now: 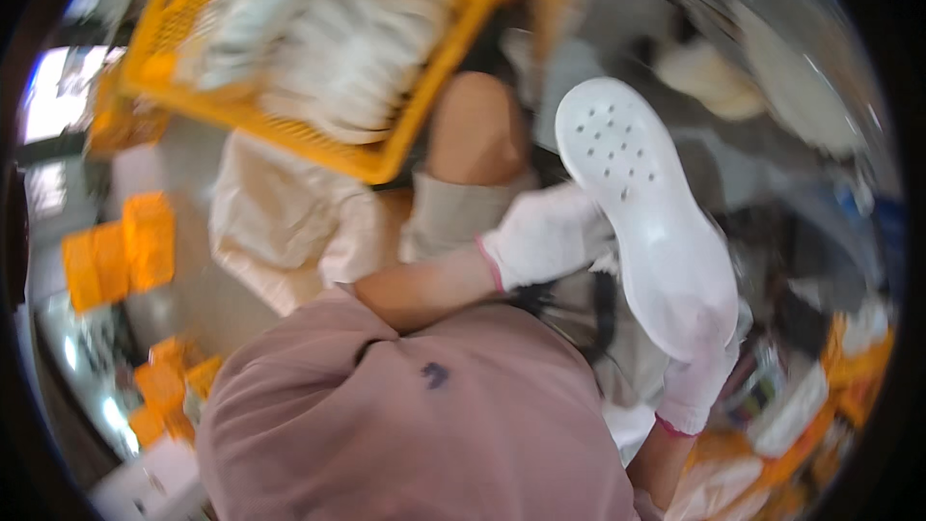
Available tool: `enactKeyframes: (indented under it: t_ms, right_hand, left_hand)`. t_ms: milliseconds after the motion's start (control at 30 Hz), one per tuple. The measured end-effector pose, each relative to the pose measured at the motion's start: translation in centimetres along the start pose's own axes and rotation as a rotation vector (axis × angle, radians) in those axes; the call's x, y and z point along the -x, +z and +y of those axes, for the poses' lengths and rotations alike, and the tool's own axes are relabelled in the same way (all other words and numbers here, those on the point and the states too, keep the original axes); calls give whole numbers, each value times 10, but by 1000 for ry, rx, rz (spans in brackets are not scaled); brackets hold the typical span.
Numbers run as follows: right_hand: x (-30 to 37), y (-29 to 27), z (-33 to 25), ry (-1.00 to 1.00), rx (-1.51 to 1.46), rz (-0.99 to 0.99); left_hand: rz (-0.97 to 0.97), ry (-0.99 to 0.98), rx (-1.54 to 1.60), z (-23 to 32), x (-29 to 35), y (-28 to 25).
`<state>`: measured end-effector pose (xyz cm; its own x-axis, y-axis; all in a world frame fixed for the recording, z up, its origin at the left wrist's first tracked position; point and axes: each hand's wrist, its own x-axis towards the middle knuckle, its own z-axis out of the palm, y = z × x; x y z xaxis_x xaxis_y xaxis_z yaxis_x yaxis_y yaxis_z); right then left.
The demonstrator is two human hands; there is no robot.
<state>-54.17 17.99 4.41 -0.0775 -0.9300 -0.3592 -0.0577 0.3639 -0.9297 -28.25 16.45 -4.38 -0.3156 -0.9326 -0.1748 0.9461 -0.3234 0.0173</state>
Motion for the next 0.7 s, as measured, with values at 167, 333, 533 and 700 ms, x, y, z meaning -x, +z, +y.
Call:
enactKeyframes:
  t_ms: [167,333,533,700]
  right_hand:
    - [36,7,-26,-277,714,283]
    - [9,4,-49,-543,769,505]
    - [-98,3,-78,-459,479,355]
    - [-167,8,-72,-806,753,272]
  left_hand:
    - [380,-115,-452,-56,-117,36]
    - [288,68,-484,-87,-177,59]
    - [-50,288,-1002,-56,-288,0]
    - [106,174,-1150,0,-294,-34]
